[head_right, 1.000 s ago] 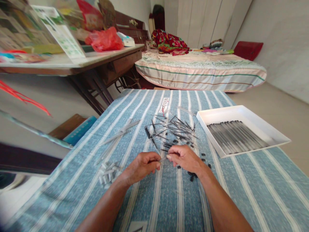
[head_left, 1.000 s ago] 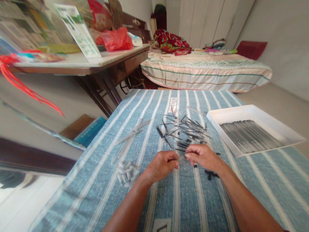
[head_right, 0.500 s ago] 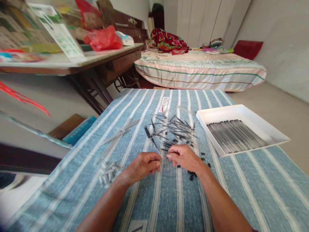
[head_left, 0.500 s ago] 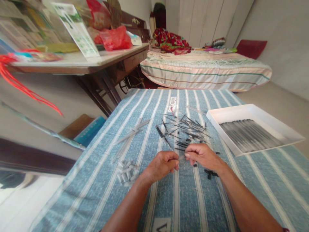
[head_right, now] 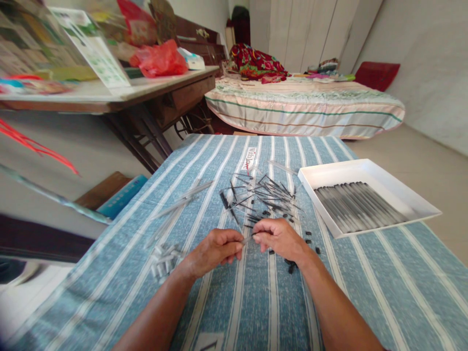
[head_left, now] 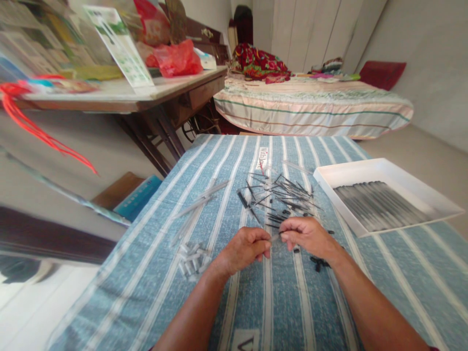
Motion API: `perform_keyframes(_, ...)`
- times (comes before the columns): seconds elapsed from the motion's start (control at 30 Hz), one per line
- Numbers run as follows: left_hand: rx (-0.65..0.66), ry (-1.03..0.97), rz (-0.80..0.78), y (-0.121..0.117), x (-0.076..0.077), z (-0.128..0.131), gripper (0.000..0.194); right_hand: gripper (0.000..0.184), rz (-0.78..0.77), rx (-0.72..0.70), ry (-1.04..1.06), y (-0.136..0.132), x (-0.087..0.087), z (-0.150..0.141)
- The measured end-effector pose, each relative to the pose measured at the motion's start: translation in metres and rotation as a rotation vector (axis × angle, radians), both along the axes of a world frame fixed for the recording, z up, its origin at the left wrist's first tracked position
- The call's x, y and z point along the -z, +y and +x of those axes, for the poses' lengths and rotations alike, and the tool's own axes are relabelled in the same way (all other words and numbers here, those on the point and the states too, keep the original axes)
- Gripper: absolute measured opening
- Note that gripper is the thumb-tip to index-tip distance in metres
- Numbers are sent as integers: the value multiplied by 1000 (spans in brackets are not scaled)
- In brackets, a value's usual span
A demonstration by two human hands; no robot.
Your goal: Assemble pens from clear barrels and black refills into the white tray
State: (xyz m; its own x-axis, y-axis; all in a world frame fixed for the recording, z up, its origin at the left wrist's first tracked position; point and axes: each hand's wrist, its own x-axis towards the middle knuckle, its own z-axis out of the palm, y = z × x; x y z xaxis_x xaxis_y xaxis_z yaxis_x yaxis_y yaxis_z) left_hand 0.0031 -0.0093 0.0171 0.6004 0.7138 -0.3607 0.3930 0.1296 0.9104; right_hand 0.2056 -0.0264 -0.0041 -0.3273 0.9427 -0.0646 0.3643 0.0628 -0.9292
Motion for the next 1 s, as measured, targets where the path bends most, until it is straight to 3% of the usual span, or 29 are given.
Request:
perform_keyframes(0.5,-91,-30,236,-4,10,5,4,22,26,-40,-107,0,-3,-1)
perform_keyframes(0.7,-64,-28,184,-4,9,6,6,26,20,-51,-63,0,-1,0)
perform_keyframes(1.0,-60,82,429,-6,7,7,9,35,3,-26,-85,0,-6,-2)
